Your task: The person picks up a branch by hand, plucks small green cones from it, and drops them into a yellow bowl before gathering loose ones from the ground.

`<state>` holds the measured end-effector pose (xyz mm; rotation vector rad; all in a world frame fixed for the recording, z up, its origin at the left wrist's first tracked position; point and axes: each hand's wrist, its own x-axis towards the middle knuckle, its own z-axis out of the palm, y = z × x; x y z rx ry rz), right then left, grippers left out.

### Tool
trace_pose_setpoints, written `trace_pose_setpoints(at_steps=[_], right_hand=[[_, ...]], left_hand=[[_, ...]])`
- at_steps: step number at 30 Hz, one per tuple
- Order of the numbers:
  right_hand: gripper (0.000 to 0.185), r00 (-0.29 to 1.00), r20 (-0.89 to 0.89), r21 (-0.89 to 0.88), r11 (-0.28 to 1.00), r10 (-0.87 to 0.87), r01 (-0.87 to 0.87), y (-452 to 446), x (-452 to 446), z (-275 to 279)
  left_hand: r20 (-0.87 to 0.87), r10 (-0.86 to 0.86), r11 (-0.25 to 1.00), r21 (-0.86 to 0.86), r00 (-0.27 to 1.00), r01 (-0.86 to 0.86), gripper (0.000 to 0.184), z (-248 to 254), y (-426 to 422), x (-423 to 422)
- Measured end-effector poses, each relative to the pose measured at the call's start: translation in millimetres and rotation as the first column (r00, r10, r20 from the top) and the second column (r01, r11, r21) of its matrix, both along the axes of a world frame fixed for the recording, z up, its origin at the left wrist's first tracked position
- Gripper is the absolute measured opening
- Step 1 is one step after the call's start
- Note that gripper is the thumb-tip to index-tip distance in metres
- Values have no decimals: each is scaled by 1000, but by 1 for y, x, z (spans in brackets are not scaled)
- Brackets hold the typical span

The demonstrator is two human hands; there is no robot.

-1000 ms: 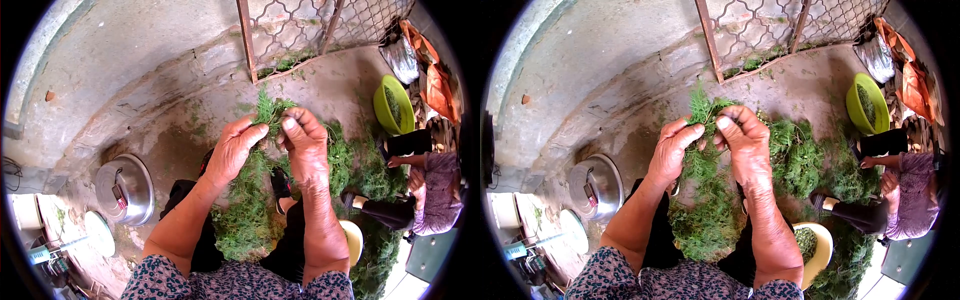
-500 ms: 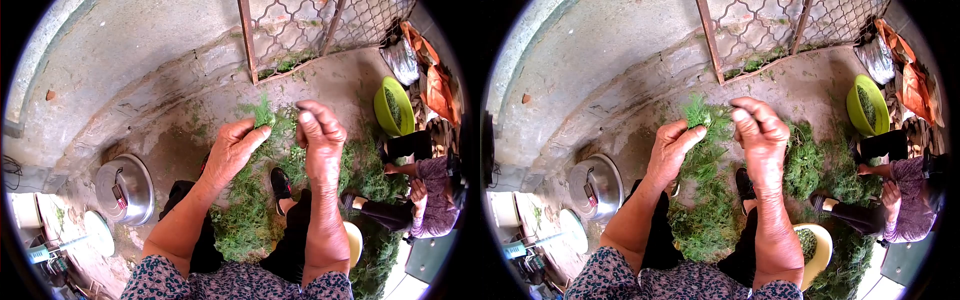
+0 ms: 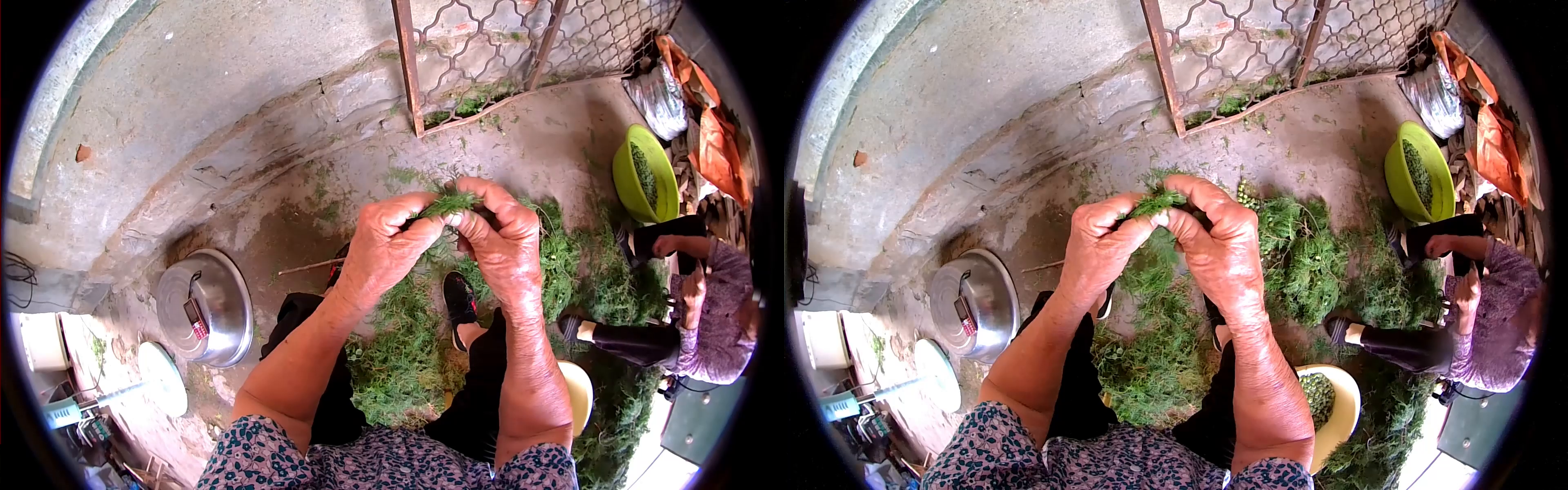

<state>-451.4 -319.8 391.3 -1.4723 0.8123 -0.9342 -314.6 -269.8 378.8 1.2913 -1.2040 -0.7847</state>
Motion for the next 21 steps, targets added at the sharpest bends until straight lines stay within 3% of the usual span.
trace_pose_setpoints(at_steps=[2,4,12,18,21], right_hand=[[22,999,48,122,993,-12,6,3,2,2],[20,996,86,139,990,-8,-4,3,3,0],[15,963,262,364,931,-65,-36,4,3,8],[19,851,523,517,814,-57,-264,-2,-1,8],[17,908,406,540,829,-105,-145,1,1,11]], left_hand=[[2,21,1000,-4,1000,-21,10,3,1,-1],[-132,12,998,69,991,-3,11,7,2,-1],[-312,23,986,164,950,30,11,4,3,2],[-350,69,989,148,934,-17,6,0,-1,1],[-324,68,985,170,944,-13,6,0,0,1]])
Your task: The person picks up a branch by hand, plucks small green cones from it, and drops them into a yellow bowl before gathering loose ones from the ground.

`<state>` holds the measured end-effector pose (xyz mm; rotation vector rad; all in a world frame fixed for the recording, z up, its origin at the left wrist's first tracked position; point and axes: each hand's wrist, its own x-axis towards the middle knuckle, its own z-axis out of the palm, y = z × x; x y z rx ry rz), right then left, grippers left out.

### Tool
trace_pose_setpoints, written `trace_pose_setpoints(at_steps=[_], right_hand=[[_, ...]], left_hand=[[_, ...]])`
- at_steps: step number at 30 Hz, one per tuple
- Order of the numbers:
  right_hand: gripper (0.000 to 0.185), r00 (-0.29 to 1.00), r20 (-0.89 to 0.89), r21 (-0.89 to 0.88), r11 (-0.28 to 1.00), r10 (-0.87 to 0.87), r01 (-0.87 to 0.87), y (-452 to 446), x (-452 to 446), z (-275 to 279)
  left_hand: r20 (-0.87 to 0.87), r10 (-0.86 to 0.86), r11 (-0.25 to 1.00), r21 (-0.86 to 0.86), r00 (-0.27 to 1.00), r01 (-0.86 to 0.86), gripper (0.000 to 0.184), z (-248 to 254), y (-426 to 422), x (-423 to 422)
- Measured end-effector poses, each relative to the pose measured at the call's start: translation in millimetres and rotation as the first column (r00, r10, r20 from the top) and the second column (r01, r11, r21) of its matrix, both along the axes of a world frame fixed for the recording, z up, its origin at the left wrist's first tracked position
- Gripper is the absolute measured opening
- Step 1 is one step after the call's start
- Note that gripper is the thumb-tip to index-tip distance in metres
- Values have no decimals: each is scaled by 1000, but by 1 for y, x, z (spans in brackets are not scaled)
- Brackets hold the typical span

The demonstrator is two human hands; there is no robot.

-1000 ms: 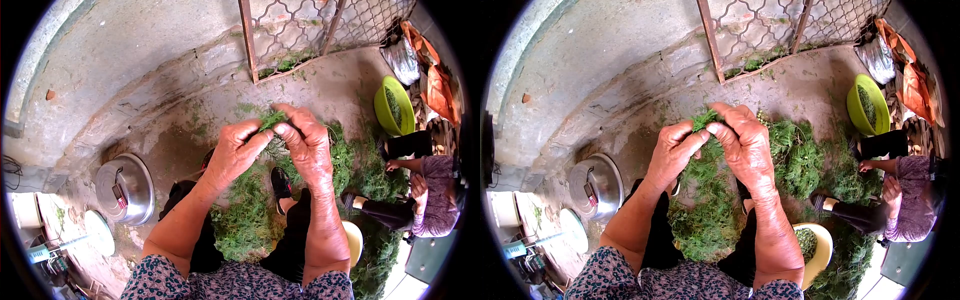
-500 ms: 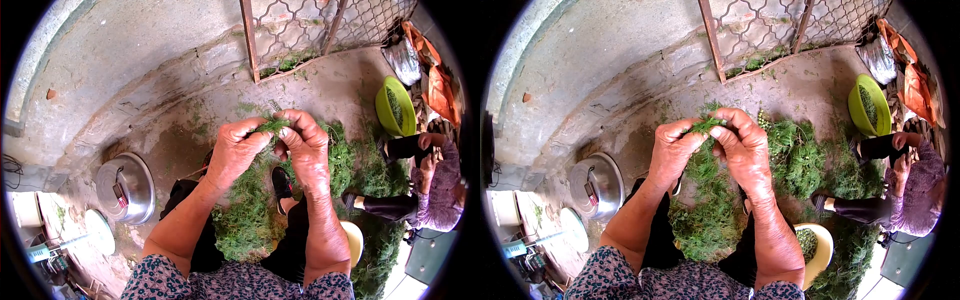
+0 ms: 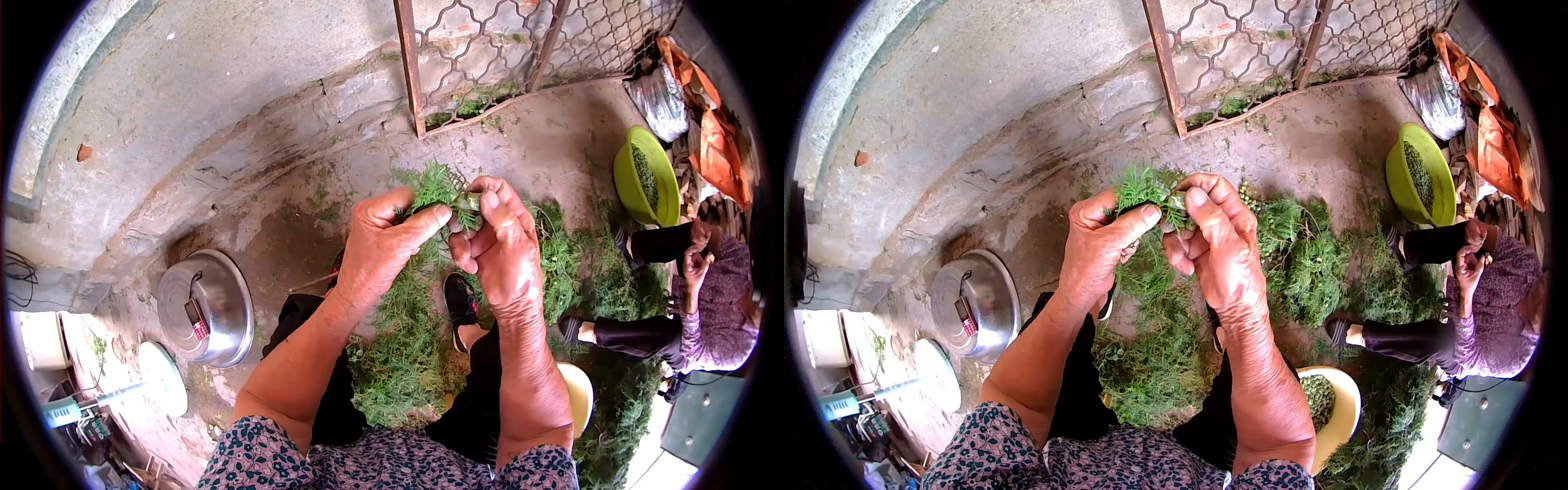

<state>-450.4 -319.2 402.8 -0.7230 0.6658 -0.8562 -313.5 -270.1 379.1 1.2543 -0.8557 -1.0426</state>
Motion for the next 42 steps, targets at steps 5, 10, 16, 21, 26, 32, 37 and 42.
trace_pose_setpoints(at_steps=[5,10,16,21,26,32,37,42], right_hand=[[18,1000,14,-10,1000,2,-1,-6,-6,-1],[23,991,130,6,1000,-14,14,-6,-2,-8],[21,989,-144,-253,967,-35,-3,1,5,-13],[15,972,-229,-148,989,-46,12,2,4,-10],[16,998,-52,29,999,23,-21,-3,-1,-14],[18,987,122,89,989,109,-120,-8,-10,-19],[19,979,155,145,983,-135,113,-5,0,-1],[23,999,46,-111,994,-2,7,-8,-5,-15]], left_hand=[[61,14,1000,17,998,-15,5,-4,0,5],[-64,48,999,-16,997,-49,6,-2,-1,4],[-18,38,997,71,999,-37,6,3,1,3],[14,5,1000,12,1000,-5,8,-5,-1,2],[-34,-27,999,40,999,28,8,-2,0,2],[-207,-47,990,121,977,73,8,0,-1,5],[-70,-49,997,64,996,54,7,-6,-2,6],[45,-50,997,66,998,47,8,0,-1,4]])
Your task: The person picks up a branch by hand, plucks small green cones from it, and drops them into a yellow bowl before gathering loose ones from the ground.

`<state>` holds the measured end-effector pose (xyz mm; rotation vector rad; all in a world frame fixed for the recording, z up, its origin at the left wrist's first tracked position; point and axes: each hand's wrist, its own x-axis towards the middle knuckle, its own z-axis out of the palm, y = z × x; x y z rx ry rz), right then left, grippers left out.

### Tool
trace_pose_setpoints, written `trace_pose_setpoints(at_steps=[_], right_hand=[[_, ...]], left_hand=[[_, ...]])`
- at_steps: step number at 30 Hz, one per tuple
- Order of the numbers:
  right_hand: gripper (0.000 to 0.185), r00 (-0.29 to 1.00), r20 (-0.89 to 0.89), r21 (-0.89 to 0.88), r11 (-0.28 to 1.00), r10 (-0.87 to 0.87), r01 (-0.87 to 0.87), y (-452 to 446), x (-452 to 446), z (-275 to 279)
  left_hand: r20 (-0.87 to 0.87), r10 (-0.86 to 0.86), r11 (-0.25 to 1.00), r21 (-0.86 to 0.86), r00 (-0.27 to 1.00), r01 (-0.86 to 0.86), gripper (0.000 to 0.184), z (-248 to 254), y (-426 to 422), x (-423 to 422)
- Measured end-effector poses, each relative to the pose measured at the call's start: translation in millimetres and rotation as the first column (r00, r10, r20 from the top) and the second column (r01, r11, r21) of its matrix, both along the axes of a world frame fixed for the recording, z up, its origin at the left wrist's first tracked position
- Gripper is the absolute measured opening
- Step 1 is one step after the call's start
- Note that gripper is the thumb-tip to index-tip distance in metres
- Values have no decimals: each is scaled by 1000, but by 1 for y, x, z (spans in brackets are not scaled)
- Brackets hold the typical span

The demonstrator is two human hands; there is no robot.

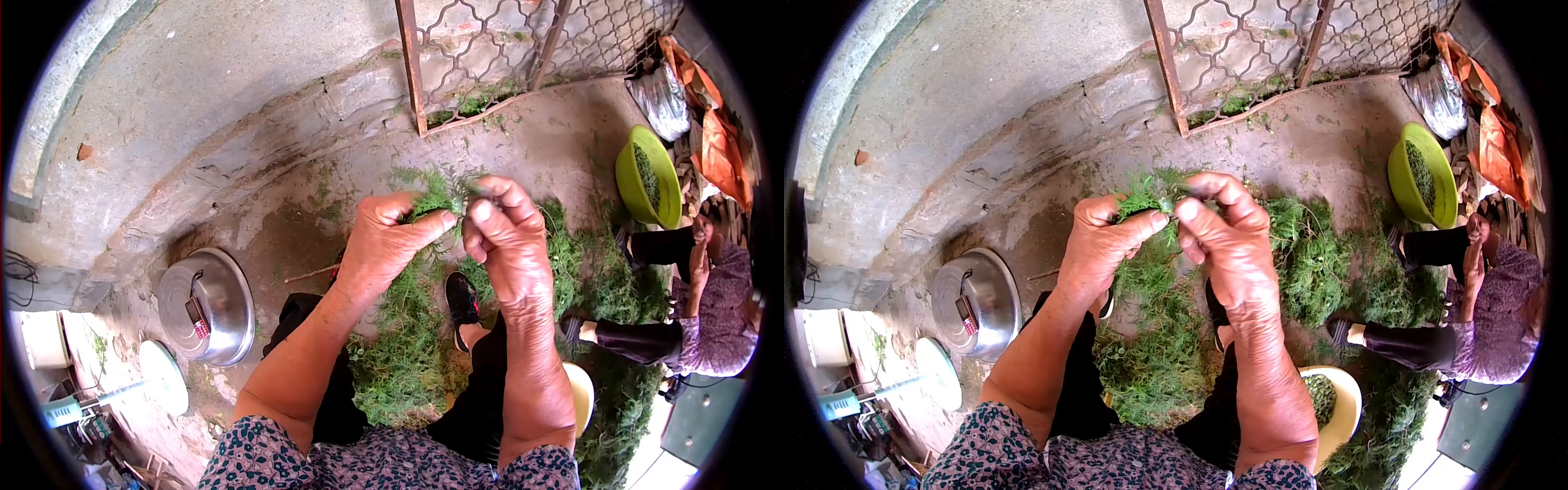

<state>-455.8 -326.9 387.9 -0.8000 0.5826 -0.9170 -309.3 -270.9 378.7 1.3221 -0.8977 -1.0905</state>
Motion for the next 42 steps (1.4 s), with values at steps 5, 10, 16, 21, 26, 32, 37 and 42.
trace_pose_setpoints(at_steps=[5,10,16,21,26,32,37,42], right_hand=[[21,939,-326,-291,957,-109,10,8,8,1],[16,999,-42,26,1000,-6,7,6,4,2],[20,966,196,293,950,-168,106,-4,1,3],[25,959,267,289,957,-101,20,-3,-6,-12],[26,903,-387,357,933,185,-38,29,9,-6],[24,963,-165,569,818,213,-83,55,32,-44],[24,992,101,643,757,71,-119,53,40,-42],[16,996,9,510,856,89,-81,44,38,-34]], left_hand=[[188,-35,996,-76,982,50,9,-7,-2,2],[-160,-3,1000,-11,987,1,8,6,-1,-2],[-489,35,999,-3,872,-42,10,1,-5,17],[-731,-169,974,-225,661,0,17,-10,-9,33],[-704,-359,893,-451,613,5,21,-8,-10,43],[-736,-455,839,-543,502,-36,28,-11,-12,48],[-773,-507,824,-565,382,-51,36,-14,-10,45],[-713,-514,817,-576,477,20,39,-17,-10,55]])
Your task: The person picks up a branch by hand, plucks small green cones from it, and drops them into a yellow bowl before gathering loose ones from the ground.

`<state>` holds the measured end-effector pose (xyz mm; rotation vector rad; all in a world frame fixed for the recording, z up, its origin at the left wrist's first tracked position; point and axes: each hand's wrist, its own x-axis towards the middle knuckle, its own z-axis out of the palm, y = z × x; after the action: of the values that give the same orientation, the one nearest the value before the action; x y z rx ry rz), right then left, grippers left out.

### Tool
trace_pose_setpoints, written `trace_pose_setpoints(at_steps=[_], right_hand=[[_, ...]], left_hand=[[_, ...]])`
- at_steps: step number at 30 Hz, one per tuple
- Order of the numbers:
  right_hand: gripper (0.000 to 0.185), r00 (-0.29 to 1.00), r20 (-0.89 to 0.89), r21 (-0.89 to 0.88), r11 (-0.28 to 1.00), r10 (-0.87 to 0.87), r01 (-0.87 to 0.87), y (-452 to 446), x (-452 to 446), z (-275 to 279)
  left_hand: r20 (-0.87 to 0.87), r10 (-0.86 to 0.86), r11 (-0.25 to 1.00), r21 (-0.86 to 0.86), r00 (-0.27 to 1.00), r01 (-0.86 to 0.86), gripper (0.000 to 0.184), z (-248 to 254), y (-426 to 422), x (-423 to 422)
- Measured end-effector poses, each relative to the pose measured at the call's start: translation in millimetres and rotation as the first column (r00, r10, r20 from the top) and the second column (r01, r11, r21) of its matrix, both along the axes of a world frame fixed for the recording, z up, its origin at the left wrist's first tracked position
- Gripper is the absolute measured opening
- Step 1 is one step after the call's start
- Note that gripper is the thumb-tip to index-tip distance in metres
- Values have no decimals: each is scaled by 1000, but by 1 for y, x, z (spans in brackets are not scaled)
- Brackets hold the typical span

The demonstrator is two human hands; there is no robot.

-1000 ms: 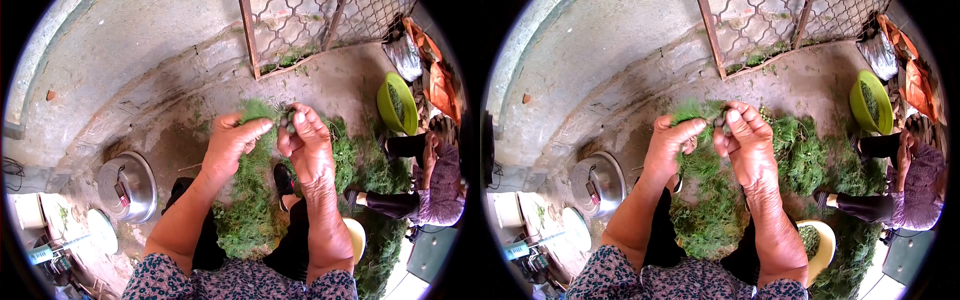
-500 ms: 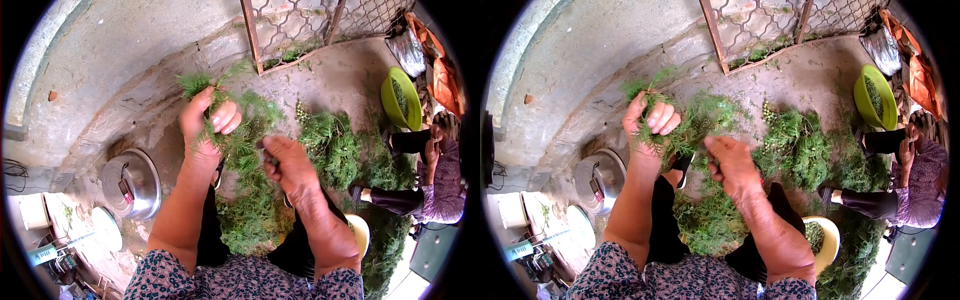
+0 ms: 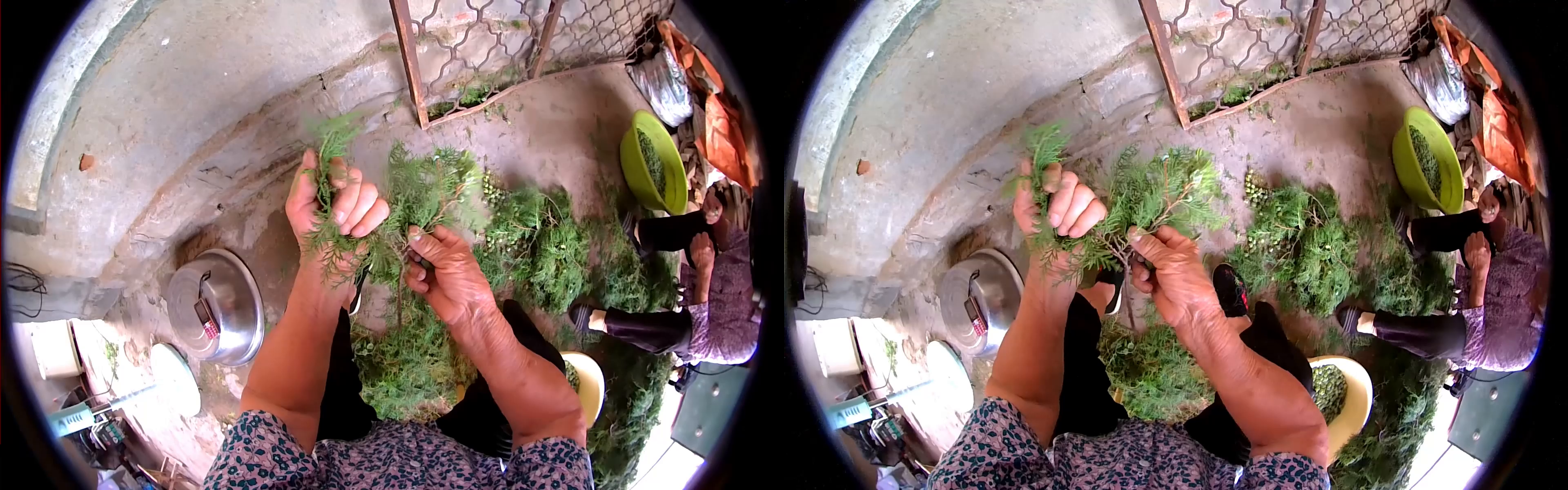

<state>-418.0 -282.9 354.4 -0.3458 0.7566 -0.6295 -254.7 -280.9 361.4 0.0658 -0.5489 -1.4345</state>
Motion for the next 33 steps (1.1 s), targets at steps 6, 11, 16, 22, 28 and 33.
trace_pose_setpoints(at_steps=[6,11,16,22,28,33], right_hand=[[16,993,-97,-153,987,-60,45,-4,-7,4],[19,986,-132,-250,966,-98,62,-10,-12,-1],[28,961,-252,-386,922,-111,5,-14,-15,10],[18,949,-307,-495,864,-75,-92,-14,-13,0],[6,904,-410,-405,864,121,-300,-9,-12,7],[8,922,-340,-306,905,186,-295,-6,-11,8]], left_hand=[[37,156,950,267,987,-160,29,6,7,16],[466,375,624,512,801,-590,29,34,6,10],[677,398,177,-719,-619,-672,27,29,1,11],[904,359,690,-424,-231,-587,20,18,-4,-11],[937,-149,864,279,316,-419,23,18,-8,-11],[707,166,823,285,688,-491,14,13,-8,-21]])
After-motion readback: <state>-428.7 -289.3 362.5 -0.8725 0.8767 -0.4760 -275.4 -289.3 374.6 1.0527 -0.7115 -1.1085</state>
